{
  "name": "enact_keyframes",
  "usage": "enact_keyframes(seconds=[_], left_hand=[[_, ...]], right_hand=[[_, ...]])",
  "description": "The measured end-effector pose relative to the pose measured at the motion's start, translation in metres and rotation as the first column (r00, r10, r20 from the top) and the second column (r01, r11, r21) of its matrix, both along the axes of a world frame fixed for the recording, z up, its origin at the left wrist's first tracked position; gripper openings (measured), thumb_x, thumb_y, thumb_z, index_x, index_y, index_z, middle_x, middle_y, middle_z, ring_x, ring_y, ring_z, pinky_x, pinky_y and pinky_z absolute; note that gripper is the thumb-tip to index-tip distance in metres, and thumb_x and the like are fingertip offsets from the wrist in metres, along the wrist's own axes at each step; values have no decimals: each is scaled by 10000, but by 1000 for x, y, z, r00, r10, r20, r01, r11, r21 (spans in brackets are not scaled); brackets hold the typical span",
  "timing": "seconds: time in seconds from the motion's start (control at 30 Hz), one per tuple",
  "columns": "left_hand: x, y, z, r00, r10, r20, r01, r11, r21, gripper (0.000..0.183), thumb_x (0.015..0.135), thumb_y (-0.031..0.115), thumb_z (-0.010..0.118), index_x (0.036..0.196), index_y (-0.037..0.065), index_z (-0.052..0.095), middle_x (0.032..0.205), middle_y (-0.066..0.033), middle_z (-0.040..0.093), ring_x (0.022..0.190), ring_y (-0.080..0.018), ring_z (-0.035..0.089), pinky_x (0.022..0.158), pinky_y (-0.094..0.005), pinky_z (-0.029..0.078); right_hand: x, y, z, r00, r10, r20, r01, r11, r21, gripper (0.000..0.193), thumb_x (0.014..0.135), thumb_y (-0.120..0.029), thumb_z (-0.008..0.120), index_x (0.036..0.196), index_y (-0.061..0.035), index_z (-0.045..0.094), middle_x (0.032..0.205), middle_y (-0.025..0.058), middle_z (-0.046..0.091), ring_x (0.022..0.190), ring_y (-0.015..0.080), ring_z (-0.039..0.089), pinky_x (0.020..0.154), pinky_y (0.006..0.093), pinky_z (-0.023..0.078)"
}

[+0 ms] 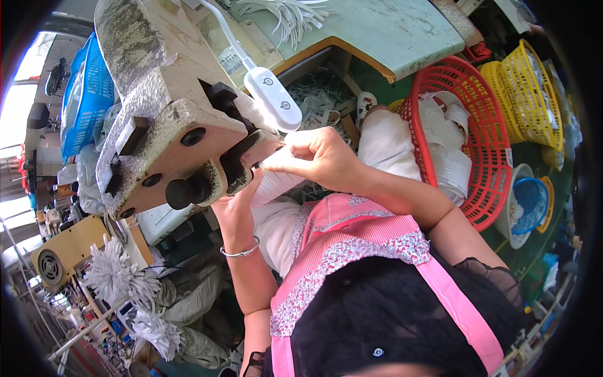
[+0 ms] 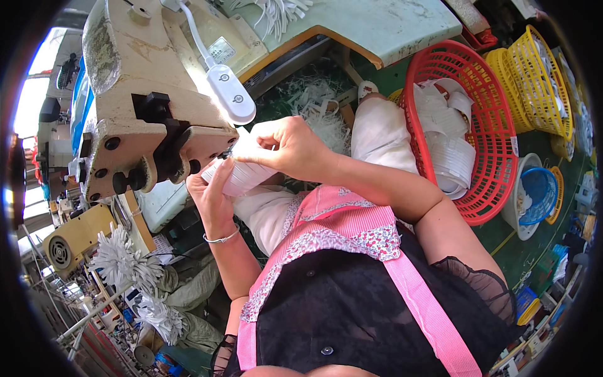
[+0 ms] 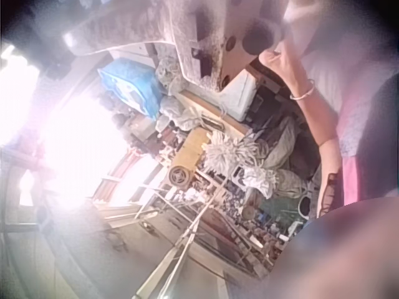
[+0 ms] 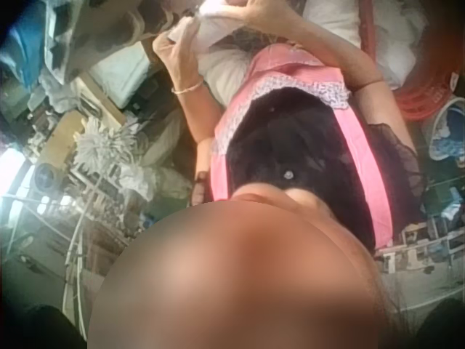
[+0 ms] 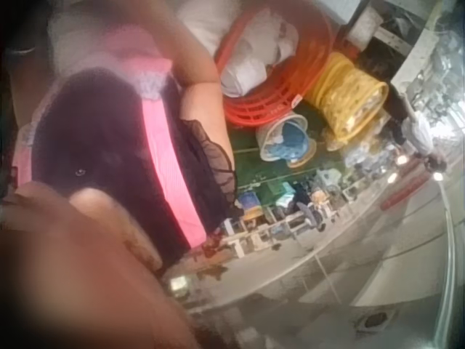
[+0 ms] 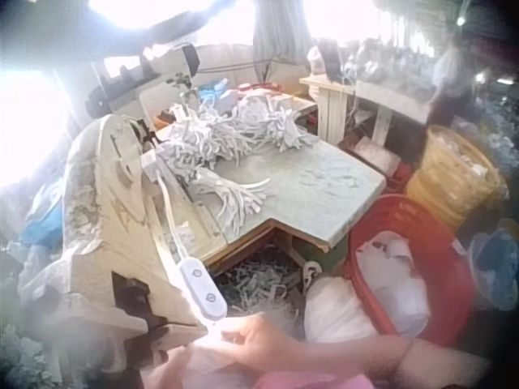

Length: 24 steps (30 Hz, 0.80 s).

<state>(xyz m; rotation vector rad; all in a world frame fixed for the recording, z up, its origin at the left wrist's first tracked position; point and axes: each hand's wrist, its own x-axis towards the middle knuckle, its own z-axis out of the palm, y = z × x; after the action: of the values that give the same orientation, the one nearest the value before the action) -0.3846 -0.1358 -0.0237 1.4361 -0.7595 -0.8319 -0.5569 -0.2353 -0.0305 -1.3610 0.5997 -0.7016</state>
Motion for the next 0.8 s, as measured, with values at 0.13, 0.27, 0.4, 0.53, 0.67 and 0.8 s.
enact_keyframes(seconds=[0.13,0.27,0.4,0.53,0.67,0.8], left_hand=[[0,2,-4,998,53,30,-51,997,-64,86,842,24,731,833,-61,730,776,-32,679,687,-78,591,664,-222,439],[7,4,-7,996,77,53,-74,996,-52,95,822,23,734,842,-70,735,776,-49,687,683,-98,609,669,-225,455],[6,2,-2,995,93,-43,-96,993,-72,108,813,27,734,853,-74,740,791,-66,696,692,-112,627,686,-235,475],[14,6,0,998,64,-12,-64,997,-37,139,813,40,741,894,-73,744,828,-76,709,727,-116,641,712,-242,489],[20,8,11,998,-52,25,50,996,77,139,838,27,745,949,-56,749,875,-61,716,774,-109,643,732,-238,491],[30,4,21,985,-168,49,157,971,178,374,781,-23,815,1128,-45,678,1110,-50,691,999,-136,626,944,-298,491]], right_hand=[[0,0,2,998,37,57,-44,993,112,142,891,-124,751,924,10,720,806,2,699,754,24,576,657,221,469],[2,5,3,993,2,120,-22,987,161,136,885,-146,757,878,-15,722,736,-24,667,685,12,526,601,210,417],[6,7,-4,994,-5,113,-15,984,177,135,878,-139,763,872,-11,723,744,-15,676,695,12,535,608,209,426],[5,4,1,995,17,103,-33,988,154,131,886,-96,746,932,24,717,836,35,711,770,46,600,685,227,480],[4,-3,0,996,79,31,-83,988,134,162,895,-56,731,1005,63,713,928,86,752,841,82,670,763,247,537],[4,-6,-1,996,85,-2,-84,991,108,165,888,-57,738,997,66,714,924,92,754,839,85,674,760,253,541]])
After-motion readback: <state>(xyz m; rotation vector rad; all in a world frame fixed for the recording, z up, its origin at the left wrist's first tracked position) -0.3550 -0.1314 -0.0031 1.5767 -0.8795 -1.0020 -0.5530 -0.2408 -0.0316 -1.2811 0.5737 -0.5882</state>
